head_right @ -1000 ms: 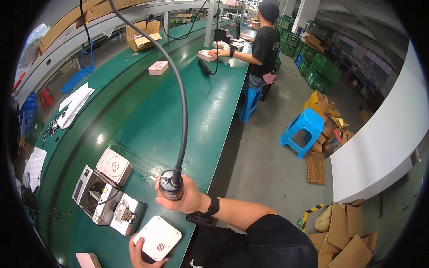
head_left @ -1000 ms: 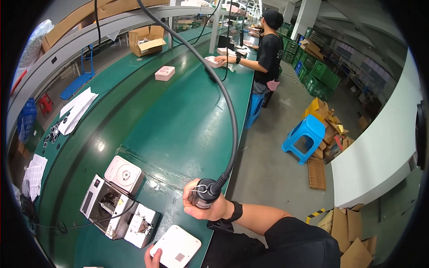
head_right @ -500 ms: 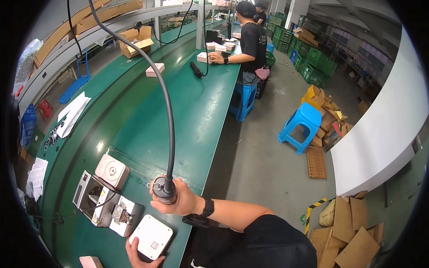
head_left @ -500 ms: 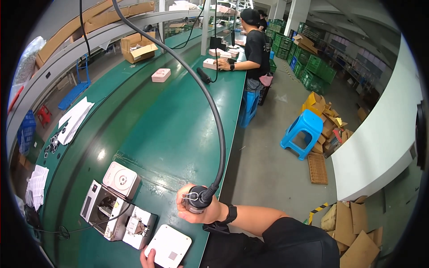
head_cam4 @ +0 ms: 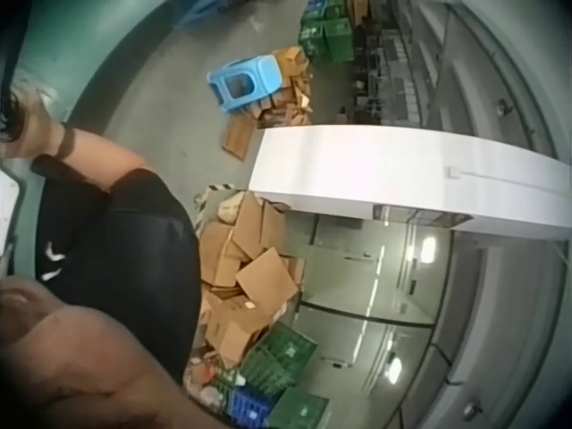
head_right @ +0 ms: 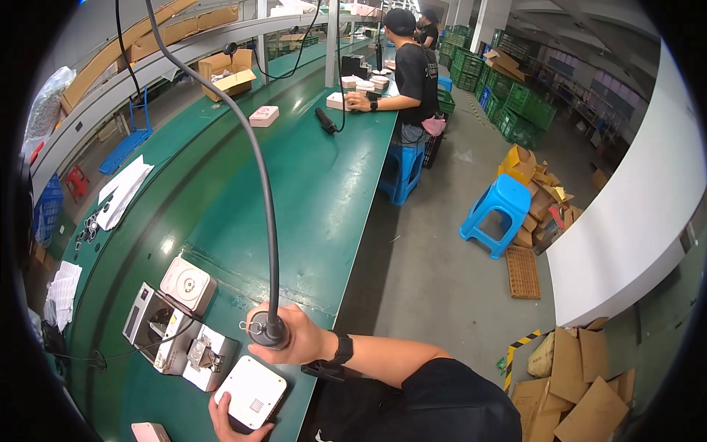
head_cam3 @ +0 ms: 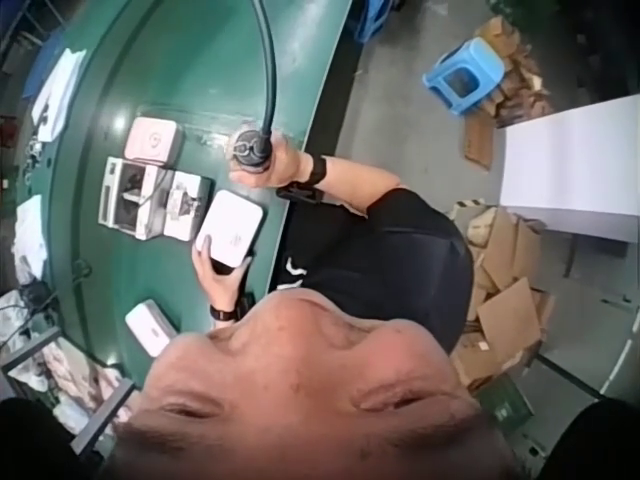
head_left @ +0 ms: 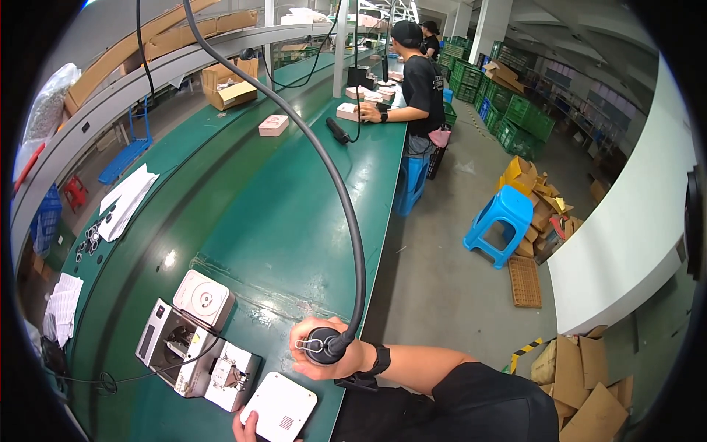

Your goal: The person picks up a pink electronic device, places it on the work surface, and uses a power screwdriver to drive screws into its back panel. They then set the device aside and repeat the process with another pink device.

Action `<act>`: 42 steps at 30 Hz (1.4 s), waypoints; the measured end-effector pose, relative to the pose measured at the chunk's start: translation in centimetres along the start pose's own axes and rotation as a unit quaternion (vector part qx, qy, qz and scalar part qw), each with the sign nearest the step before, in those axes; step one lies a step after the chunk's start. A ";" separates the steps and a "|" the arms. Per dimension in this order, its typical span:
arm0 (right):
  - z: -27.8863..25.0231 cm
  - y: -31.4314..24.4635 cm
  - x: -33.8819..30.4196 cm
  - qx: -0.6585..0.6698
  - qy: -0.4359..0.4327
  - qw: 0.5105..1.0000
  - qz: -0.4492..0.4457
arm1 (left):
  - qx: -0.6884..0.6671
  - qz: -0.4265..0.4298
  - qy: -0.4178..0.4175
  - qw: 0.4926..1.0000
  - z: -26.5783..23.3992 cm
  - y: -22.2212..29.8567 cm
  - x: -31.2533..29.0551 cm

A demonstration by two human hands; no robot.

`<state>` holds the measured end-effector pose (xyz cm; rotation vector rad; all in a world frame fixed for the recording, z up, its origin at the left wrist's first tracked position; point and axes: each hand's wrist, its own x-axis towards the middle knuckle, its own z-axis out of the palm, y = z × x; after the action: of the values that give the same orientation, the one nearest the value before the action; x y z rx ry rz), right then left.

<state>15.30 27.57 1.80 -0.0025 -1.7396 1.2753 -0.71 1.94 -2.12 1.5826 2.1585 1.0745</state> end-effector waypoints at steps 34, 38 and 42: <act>-0.2 -0.1 0.2 -0.033 0.012 0.999 -0.012 | -0.007 0.000 0.007 1.000 0.1 0.0 0.1; -0.2 -0.2 0.3 -0.027 0.011 1.000 -0.002 | -0.002 0.001 0.004 1.000 0.1 -0.1 0.1; -0.1 -0.1 0.3 -0.033 0.008 0.999 -0.009 | 0.004 0.002 0.003 1.000 0.0 -0.1 0.0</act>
<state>15.26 27.78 2.04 -0.0359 -1.7639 1.2020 -0.81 1.96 -2.24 1.5906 2.1660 1.0748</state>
